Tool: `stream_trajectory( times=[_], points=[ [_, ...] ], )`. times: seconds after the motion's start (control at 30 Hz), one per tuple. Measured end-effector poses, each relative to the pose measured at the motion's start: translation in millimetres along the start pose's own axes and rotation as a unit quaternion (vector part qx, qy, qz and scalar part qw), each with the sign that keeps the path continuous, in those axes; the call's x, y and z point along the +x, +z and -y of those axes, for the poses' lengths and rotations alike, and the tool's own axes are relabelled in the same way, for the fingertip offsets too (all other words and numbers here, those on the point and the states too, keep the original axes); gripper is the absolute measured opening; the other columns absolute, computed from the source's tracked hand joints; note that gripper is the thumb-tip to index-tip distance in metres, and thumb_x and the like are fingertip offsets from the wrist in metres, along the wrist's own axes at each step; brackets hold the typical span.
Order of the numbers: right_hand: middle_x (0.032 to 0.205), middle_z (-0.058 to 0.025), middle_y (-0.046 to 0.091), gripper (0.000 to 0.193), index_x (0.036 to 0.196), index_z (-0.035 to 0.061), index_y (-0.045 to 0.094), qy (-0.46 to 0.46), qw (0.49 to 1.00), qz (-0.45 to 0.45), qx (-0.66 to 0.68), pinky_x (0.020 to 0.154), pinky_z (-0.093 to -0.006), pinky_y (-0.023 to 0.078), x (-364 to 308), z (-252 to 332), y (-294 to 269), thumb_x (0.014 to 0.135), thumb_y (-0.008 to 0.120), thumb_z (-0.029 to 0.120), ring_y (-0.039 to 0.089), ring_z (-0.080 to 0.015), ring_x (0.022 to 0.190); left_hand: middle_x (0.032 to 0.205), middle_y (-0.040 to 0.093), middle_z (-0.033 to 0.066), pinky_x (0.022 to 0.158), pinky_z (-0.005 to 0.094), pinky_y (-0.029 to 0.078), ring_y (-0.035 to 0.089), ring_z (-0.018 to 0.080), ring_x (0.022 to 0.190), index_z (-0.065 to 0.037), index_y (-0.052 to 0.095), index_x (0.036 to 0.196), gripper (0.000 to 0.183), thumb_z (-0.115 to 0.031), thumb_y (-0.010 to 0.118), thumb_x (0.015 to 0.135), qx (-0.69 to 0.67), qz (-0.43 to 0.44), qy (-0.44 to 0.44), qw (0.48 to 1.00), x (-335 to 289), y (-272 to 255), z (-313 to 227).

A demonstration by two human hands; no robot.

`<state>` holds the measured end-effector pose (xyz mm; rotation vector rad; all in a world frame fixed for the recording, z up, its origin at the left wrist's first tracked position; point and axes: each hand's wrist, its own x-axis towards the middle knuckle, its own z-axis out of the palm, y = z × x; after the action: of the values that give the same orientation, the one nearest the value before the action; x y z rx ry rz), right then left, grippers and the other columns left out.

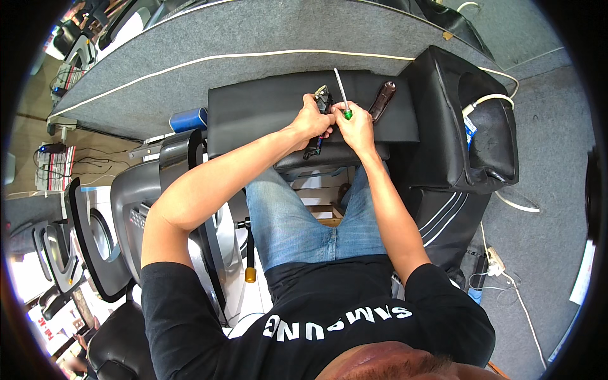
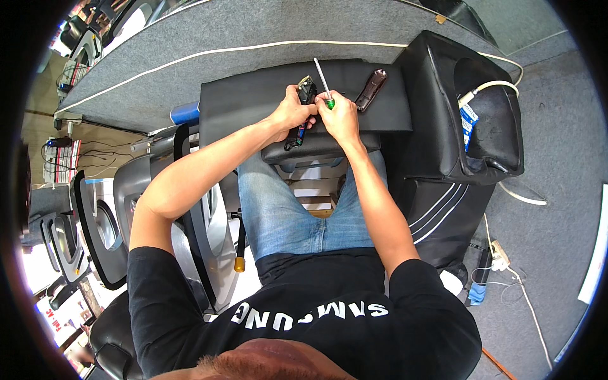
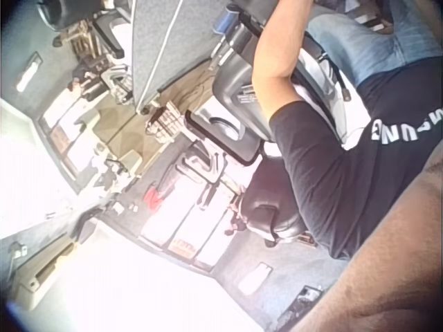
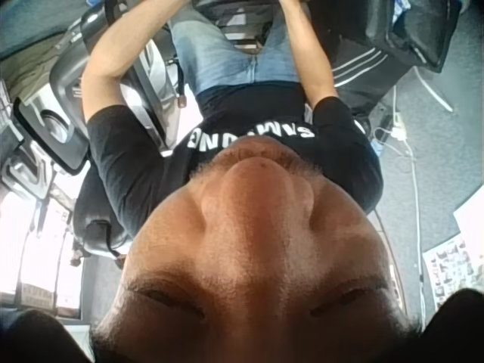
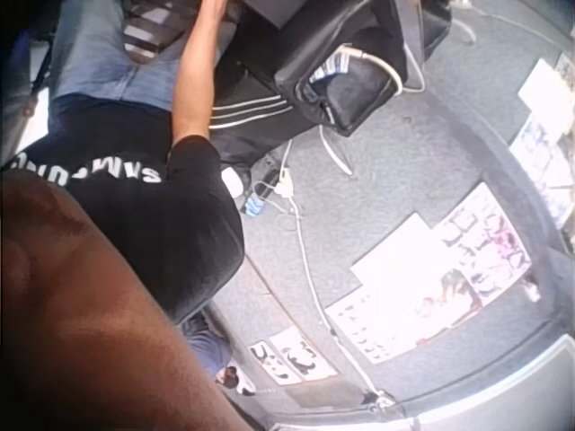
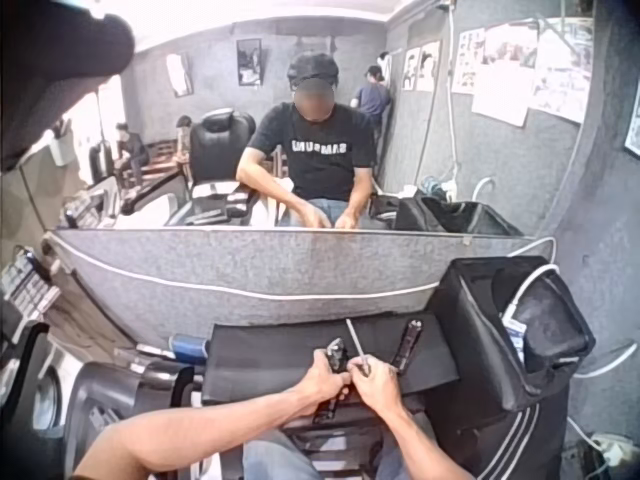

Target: The person disassembles a clipper by using a screwdriver to remove screws from the casing and then opening the device to reveal the internal motor and components.

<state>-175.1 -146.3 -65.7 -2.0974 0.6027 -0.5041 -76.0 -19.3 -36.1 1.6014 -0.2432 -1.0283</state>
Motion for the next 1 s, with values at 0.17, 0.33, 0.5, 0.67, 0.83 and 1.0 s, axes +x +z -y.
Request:
stream_trajectory(
  times=[0.17, 0.33, 0.5, 0.67, 0.83, 1.0],
  points=[
    [0.07, -0.0152, 0.071, 0.032, 0.102, -0.0012, 0.077, 0.021, 1.0, 0.017, -0.013, 0.063, -0.0405, 0.054, 1, -11, -5, 0.103, 0.072, 0.031, 0.07, -0.0234, 0.062, 0.094, 0.066, 0.0122, 0.061, 0.0319, 0.058, 0.066, 0.0149, 0.073, 0.005, 0.027, 0.148, 0.072, -0.003, 0.074, 0.094, 0.032, -0.017, -0.017, 0.999, -4, 1, -6],
    [0.076, -0.0199, 0.074, 0.031, 0.102, 0.0022, 0.078, 0.016, 0.995, -0.031, -0.092, 0.068, -0.0476, 0.057, 3, -10, -16, 0.103, 0.071, 0.033, 0.076, -0.0355, 0.071, 0.089, 0.065, 0.0117, 0.06, 0.0318, 0.058, 0.065, 0.0152, 0.071, 0.006, 0.024, 0.15, 0.074, -0.002, 0.073, 0.095, 0.032, -0.039, -0.014, 0.999, -3, 0, -8],
    [0.079, -0.0206, 0.076, 0.026, 0.105, 0.0073, 0.079, -0.024, 0.98, -0.054, -0.19, 0.074, -0.053, 0.06, 4, -14, -22, 0.102, 0.072, 0.032, 0.077, -0.0434, 0.08, 0.089, 0.065, 0.0115, 0.06, 0.0314, 0.058, 0.065, 0.0154, 0.071, 0.006, 0.023, 0.15, 0.074, -0.001, 0.072, 0.095, 0.04, -0.033, -0.016, 0.999, -3, 0, -8],
    [0.078, -0.0201, 0.077, 0.025, 0.106, 0.0086, 0.08, -0.009, 0.974, -0.061, -0.216, 0.074, -0.0529, 0.061, 6, -12, -20, 0.102, 0.072, 0.032, 0.077, -0.0431, 0.079, 0.089, 0.065, 0.0117, 0.061, 0.0315, 0.058, 0.065, 0.0153, 0.071, 0.006, 0.023, 0.15, 0.074, -0.001, 0.072, 0.095, 0.04, -0.03, -0.019, 0.999, -1, 0, -4],
    [0.082, -0.0202, 0.078, 0.025, 0.107, 0.0087, 0.08, -0.005, 0.981, -0.086, -0.174, 0.075, -0.052, 0.06, 5, -20, -21, 0.103, 0.071, 0.032, 0.078, -0.0427, 0.082, 0.09, 0.065, 0.0116, 0.061, 0.0322, 0.058, 0.065, 0.0155, 0.072, 0.005, 0.025, 0.15, 0.074, -0.001, 0.073, 0.094, 0.043, -0.029, -0.02, 0.998, 0, 0, -6],
    [0.083, -0.0206, 0.077, 0.028, 0.121, 0.0076, 0.071, 0.023, 0.99, -0.053, -0.131, 0.075, -0.0513, 0.059, 1, -10, -29, 0.104, 0.07, 0.03, 0.078, -0.0409, 0.083, 0.091, 0.065, 0.0099, 0.062, 0.0321, 0.058, 0.066, 0.0154, 0.072, 0.003, 0.029, 0.15, 0.071, -0.002, 0.074, 0.095, 0.041, -0.022, -0.022, 0.999, -2, -3, -8]
  ],
)
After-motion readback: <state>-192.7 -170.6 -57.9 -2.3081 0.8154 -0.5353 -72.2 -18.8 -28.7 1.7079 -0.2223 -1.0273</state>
